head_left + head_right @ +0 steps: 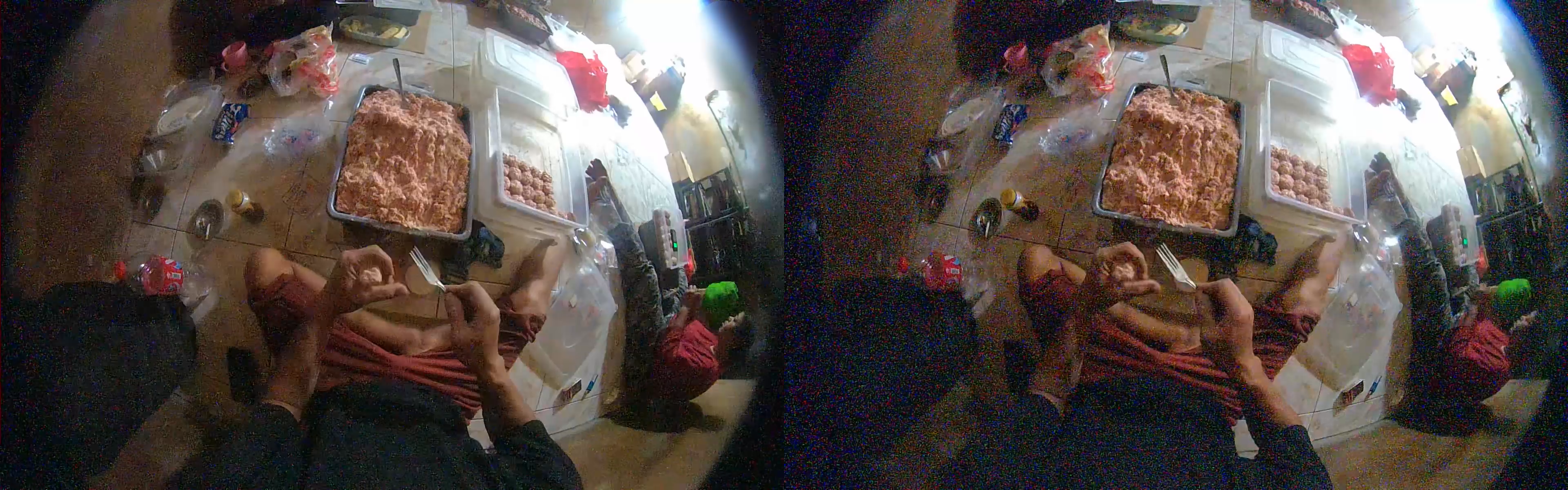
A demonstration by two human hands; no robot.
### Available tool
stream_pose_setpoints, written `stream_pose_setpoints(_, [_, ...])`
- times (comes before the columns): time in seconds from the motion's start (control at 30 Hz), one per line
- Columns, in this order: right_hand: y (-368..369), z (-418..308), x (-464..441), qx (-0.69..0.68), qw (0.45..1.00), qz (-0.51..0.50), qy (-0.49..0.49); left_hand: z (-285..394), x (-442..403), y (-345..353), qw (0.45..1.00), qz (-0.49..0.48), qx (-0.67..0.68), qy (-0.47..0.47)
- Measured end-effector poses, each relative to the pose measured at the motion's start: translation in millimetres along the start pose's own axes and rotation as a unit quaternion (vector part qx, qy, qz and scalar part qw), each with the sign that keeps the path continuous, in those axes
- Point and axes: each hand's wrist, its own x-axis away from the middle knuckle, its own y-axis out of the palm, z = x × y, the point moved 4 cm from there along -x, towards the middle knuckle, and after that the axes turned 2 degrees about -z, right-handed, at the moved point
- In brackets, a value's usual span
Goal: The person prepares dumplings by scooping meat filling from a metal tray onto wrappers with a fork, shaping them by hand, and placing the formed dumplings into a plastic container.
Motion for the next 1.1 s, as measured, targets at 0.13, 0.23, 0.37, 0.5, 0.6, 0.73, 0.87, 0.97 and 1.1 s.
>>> stream_pose_setpoints(0.13, [7, 5, 4, 0.065, 0.995, -0.042, -0.069, -8, -11, 11, 0.994, -0.033, -0.087, 0.057])
stream_pose_setpoints(0.23, [-2, 7, 3, -0.011, 1.000, -0.014, 0.017, 13, -3, 7, 0.998, -0.015, 0.020, 0.062])
stream_pose_setpoints(0.37, [13, 11, 0, 0.061, 0.988, -0.082, -0.116, -25, -3, 9, 0.999, -0.034, -0.027, -0.023])
stream_pose_setpoints(0.5, [-5, 0, 1, 0.054, 0.997, -0.021, -0.049, 4, -3, 10, 0.996, 0.010, -0.044, 0.082])
stream_pose_setpoints(0.6, [-1, 0, -1, 0.057, 0.994, -0.051, -0.083, -21, 3, 3, 0.999, -0.042, -0.007, -0.017])
stream_pose_setpoints(0.73, [-8, -8, -26, 0.131, 0.980, -0.017, -0.149, -15, 0, 8, 0.989, -0.060, -0.082, -0.106])
stream_pose_setpoints(0.87, [-16, 28, -78, 0.331, 0.943, -0.007, -0.029, -37, 6, 0, 0.999, -0.027, 0.016, -0.040])
stream_pose_setpoints(0.97, [14, 78, -123, 0.395, 0.914, -0.096, 0.005, -40, 2, 14, 0.941, -0.040, 0.335, -0.027])
stream_pose_setpoints(1.1, [4, 91, -137, 0.274, 0.954, -0.118, 0.039, -16, -14, 27, 0.923, 0.002, 0.384, -0.013])
